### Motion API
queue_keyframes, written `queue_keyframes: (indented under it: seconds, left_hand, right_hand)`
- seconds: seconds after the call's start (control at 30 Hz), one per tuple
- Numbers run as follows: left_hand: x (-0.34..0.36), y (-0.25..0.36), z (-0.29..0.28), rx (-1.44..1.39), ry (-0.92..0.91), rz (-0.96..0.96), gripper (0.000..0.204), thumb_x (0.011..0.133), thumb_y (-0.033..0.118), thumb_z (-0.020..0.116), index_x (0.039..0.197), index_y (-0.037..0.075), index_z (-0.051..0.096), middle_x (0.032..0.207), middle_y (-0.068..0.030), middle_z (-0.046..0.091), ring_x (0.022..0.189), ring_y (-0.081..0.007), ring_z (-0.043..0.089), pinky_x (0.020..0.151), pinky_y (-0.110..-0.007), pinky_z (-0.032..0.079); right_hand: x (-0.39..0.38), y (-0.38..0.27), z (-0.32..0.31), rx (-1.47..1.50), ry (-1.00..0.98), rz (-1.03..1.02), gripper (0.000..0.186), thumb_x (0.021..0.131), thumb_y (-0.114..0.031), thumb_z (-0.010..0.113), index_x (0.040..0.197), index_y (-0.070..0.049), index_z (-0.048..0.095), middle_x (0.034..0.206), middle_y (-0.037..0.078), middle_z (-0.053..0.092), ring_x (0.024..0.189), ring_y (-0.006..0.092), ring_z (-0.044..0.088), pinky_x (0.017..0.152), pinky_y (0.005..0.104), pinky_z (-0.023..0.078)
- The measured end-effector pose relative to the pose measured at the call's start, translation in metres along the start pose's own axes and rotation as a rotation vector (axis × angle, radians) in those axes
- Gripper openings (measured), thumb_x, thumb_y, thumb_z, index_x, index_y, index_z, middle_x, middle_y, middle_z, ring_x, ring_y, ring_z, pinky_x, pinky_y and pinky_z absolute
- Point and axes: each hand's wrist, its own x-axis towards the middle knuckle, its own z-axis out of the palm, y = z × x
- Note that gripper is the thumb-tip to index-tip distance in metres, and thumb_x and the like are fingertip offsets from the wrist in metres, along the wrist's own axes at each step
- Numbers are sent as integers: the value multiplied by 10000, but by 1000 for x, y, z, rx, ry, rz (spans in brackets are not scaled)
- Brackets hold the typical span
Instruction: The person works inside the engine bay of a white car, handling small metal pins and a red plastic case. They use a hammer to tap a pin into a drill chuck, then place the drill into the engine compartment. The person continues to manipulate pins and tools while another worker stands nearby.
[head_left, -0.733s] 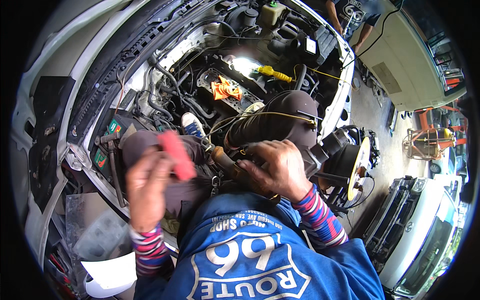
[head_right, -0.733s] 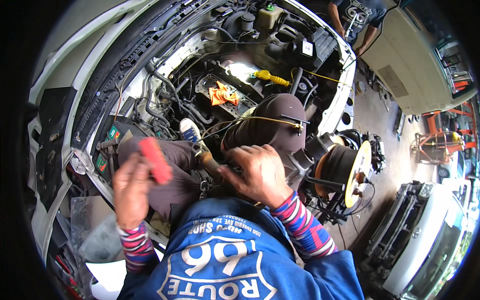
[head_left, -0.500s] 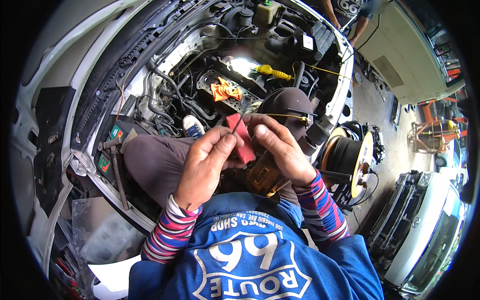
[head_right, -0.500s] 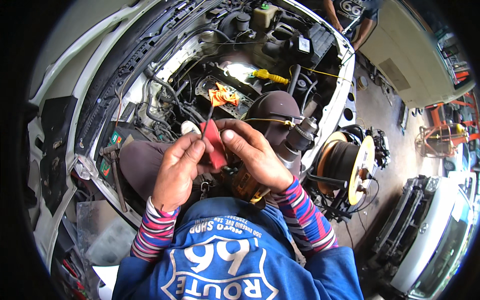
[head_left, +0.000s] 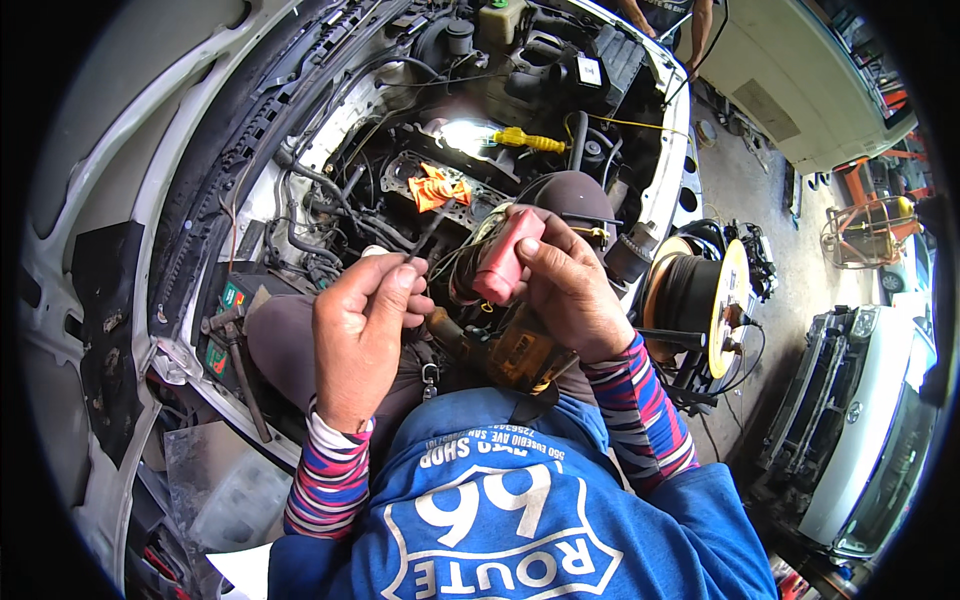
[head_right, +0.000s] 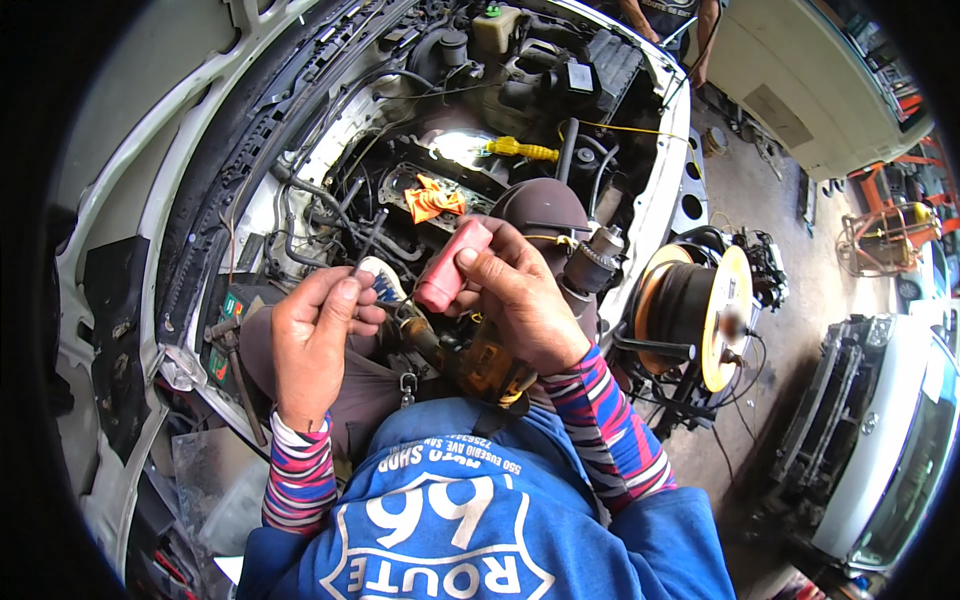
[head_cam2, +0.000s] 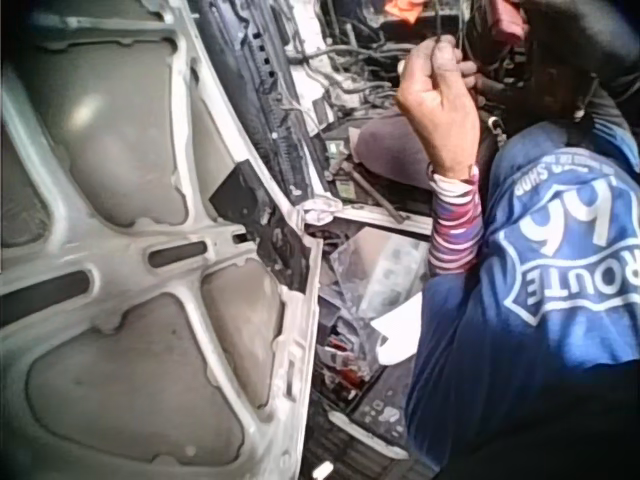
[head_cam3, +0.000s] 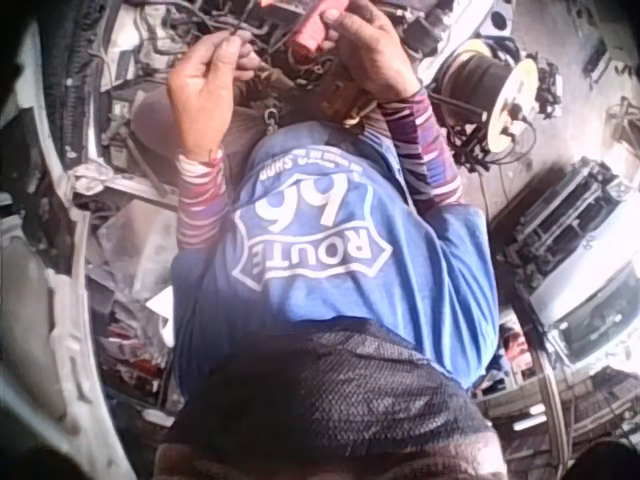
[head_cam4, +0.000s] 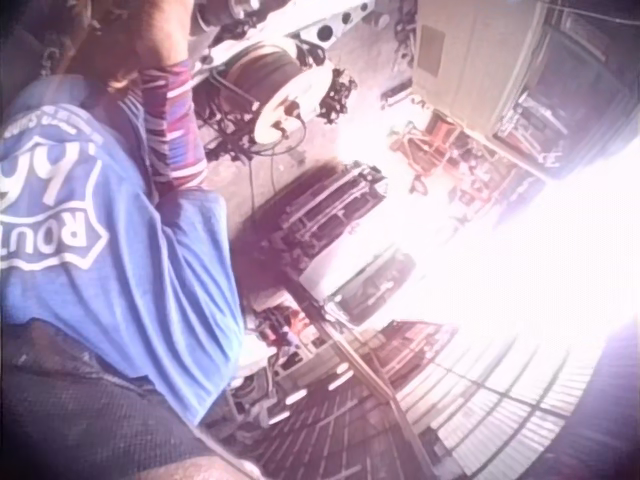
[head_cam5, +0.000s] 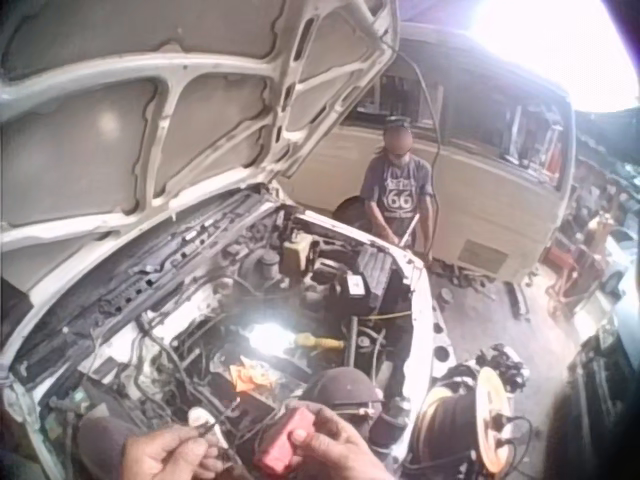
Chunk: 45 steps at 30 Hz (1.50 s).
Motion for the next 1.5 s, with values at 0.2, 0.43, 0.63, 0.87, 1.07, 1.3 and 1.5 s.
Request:
queue_keyframes:
  seconds: [0.2,0.43,0.63,0.87,1.07,1.3,1.5]
  left_hand:
    - [7,-8,20,-216,167,213,257,1064,199,580,1151,-18,687,1055,-58,693,956,-122,671,825,-267,545]
    - [49,-17,61,-525,219,107,225,1072,217,559,992,20,634,839,4,588,720,-51,476,637,-218,427]
    - [55,-16,59,-719,289,-102,247,1080,244,526,1007,24,609,720,31,445,638,-76,402,579,-222,381]
    - [35,-9,78,-367,84,65,284,1088,245,519,1035,-1,650,837,11,572,779,-53,516,716,-225,458]
    - [17,-23,47,-195,83,232,249,1084,195,520,1046,0,669,922,-22,665,816,-79,592,749,-252,483]
    - [21,-51,44,-403,67,111,248,1102,245,473,992,50,580,977,-71,651,952,-162,628,897,-320,479]
    - [17,-54,46,-552,135,-90,267,1098,295,488,993,54,539,627,0,481,549,-114,511,522,-257,436]
  right_hand:
    - [1,-3,8,-29,5,49,463,927,-140,764,1300,-44,506,1162,108,666,1023,239,706,834,353,608]
    - [-1,2,19,-153,-17,-46,383,877,-134,826,1072,-54,506,941,103,715,796,181,725,712,286,597]
    - [-6,8,20,-397,-78,-278,637,776,-68,885,1307,-5,538,1078,72,681,990,144,654,899,305,548]
    - [-7,5,14,-80,89,-102,335,914,-220,798,1153,-39,649,1071,42,706,924,114,668,856,286,552]
    - [-15,-9,14,-69,-90,212,369,982,-320,712,1164,-55,531,953,56,667,861,171,689,759,335,588]
    - [-8,18,33,-258,-215,480,475,974,-386,719,1276,-77,522,773,-44,505,592,44,438,501,221,338]
    - [-14,39,24,-288,-156,482,505,976,-436,702,1216,-19,548,755,-25,526,590,56,457,507,236,363]
